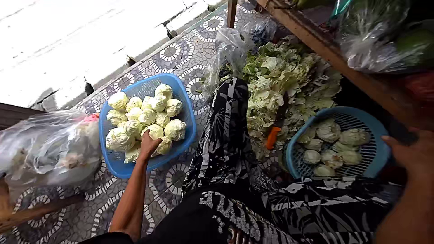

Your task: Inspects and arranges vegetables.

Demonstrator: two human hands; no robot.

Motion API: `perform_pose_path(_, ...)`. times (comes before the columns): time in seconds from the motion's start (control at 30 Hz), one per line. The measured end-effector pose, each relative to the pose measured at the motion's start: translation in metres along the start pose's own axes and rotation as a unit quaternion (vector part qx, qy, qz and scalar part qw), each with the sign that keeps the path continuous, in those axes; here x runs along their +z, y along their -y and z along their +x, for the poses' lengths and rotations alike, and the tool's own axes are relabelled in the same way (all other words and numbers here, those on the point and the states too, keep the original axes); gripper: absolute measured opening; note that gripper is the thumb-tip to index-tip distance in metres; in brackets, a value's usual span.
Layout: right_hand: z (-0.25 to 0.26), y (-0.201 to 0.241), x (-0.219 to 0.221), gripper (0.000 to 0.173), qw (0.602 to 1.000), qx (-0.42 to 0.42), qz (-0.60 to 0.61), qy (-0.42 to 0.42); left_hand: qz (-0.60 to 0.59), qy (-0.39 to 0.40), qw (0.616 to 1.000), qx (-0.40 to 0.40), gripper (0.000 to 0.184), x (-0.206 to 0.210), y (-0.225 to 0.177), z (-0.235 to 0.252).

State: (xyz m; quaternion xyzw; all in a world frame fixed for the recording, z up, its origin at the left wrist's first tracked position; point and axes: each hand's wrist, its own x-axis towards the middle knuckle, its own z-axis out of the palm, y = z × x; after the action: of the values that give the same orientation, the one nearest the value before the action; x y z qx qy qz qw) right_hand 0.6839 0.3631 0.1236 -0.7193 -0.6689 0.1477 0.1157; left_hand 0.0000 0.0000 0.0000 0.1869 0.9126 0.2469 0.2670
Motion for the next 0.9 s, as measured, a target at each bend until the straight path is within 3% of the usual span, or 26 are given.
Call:
perform_pose_path(0.13,-0.015,0.027,-0.012,0.052,0.995,0.059,0.061,-0.043,-0.023,-0.042,0.977,0.210,0.081,-0.002,-0.142,0.006)
perform_pose_path(0.23,-0.014,0.014,-0.022,0.052,0.993,0.083,0.068,-0.039,-0.075,-0.012,0.925,0.373,0.069,0.019,-0.274,-0.005)
perform_pose_path(0.3,-0.025,0.004,-0.033,0.056,0.994,0.096,0.034,-0.049,-0.082,0.037,0.874,0.478,0.064,0.059,-0.352,-0.031)
perform_pose_path(0.4,-0.039,-0.012,-0.047,0.057,0.989,0.128,0.044,-0.063,-0.034,0.196,0.791,0.579,0.056,0.161,-0.442,-0.102)
perform_pose_path(0.53,-0.056,-0.027,-0.065,0.057,0.983,0.164,0.056,-0.053,0.117,0.438,0.665,0.594,0.051,0.345,-0.456,-0.177)
perform_pose_path(0.6,-0.064,-0.036,-0.071,0.057,0.982,0.174,0.053,-0.059,0.200,0.489,0.641,0.557,0.066,0.424,-0.445,-0.197)
perform_pose_path(0.77,-0.074,-0.027,-0.066,0.054,0.984,0.163,0.048,-0.060,0.265,0.408,0.738,0.467,0.107,0.544,-0.443,-0.209)
perform_pose_path(0.83,-0.070,-0.024,-0.064,0.054,0.985,0.157,0.051,-0.057,0.282,0.375,0.742,0.479,0.115,0.573,-0.450,-0.211)
perform_pose_path(0.9,-0.067,-0.019,-0.063,0.054,0.984,0.161,0.055,-0.048,0.317,0.364,0.720,0.499,0.115,0.591,-0.455,-0.217)
